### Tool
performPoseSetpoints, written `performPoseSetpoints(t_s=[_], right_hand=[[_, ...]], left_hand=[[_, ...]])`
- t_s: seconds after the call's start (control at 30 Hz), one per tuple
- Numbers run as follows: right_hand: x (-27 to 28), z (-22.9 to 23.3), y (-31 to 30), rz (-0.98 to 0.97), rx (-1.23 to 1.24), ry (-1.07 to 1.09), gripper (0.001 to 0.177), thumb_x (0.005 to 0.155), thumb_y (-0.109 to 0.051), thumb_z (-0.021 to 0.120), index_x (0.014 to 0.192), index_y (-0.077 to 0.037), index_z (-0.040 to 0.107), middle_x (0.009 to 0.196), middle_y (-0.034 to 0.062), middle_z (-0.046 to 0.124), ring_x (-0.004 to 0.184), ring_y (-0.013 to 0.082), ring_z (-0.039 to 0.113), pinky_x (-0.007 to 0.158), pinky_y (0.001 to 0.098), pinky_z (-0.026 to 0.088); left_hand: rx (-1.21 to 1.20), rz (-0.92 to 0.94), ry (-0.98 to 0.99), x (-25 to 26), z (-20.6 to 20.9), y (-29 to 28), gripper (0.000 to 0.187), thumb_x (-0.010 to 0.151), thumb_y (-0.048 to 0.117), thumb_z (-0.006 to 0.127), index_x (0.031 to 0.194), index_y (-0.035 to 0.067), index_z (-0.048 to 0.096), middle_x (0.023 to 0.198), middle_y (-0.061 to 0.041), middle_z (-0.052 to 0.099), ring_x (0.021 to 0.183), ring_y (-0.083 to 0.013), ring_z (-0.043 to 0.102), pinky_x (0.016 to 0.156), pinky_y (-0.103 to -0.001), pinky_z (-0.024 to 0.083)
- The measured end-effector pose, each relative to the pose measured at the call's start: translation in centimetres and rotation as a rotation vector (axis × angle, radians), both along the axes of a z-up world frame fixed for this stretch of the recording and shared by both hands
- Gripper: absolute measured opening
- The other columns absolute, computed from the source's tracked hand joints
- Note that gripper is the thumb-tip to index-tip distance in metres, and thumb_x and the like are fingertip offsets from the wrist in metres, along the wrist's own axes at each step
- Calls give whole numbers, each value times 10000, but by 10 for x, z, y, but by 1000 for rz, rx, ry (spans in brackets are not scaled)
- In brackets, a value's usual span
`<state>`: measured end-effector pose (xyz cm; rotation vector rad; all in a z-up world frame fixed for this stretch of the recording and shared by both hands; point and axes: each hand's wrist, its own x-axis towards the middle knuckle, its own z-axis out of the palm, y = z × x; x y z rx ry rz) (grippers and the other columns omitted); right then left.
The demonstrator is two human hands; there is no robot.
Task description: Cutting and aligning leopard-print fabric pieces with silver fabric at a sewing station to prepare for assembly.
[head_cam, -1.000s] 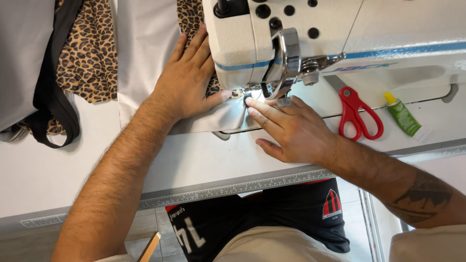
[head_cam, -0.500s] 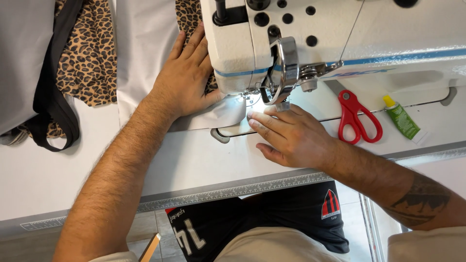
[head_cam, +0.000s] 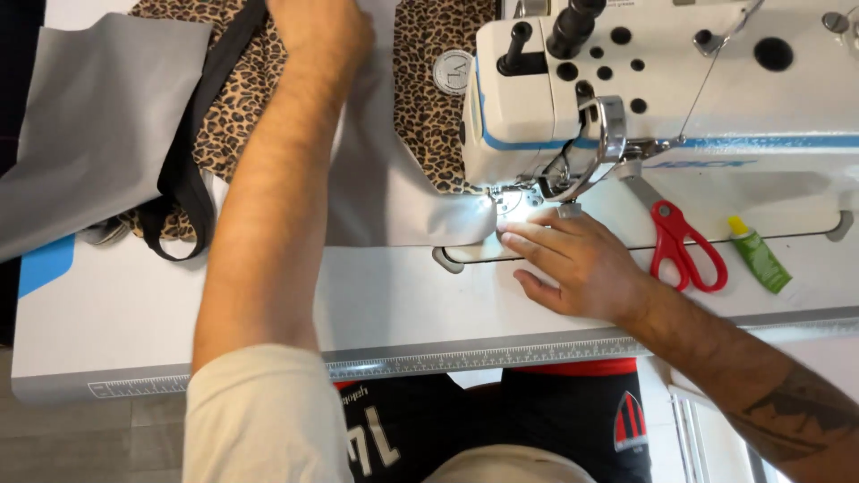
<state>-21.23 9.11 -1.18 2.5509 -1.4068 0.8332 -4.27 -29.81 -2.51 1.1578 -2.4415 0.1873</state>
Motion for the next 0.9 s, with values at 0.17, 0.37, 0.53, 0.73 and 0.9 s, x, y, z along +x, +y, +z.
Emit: performPoseSetpoints(t_s=[0.17,0.37,0.53,0.73,0.9], right_hand=[[-5,6,-4,-10,-71,51,339,921,-212,711,1212,-37,726,1230,103,737,1022,291,693,845,394,552],[-6,11,14,66,-139,33,225,950,-134,704,1108,26,709,1086,134,731,937,296,671,761,400,550],[-10,39,31,159,-286,-24,97,959,-65,701,981,25,728,991,138,728,847,293,657,705,379,554],[-9,50,41,203,-365,-169,104,944,-11,648,898,58,711,911,156,743,748,299,667,659,383,567],[-9,40,34,257,-332,-94,96,914,-11,706,952,71,738,970,178,745,805,288,689,730,378,603]], left_hand=[[280,254,50,-7,7,-34,360,860,150,605,1219,136,643,1194,-163,683,1113,-434,638,931,-613,455],[222,323,36,51,43,9,388,852,179,724,1224,94,653,1192,-213,678,1082,-468,645,858,-596,517],[184,146,260,132,119,164,848,755,-45,730,1515,135,397,1119,-274,727,931,-514,672,788,-504,528],[560,449,701,180,107,370,992,837,-55,690,1623,214,147,1728,-125,214,1251,-343,619,960,-397,560],[-7,486,523,211,54,439,1010,840,-70,829,1661,17,247,1192,-228,454,996,-317,505,846,-430,376]])
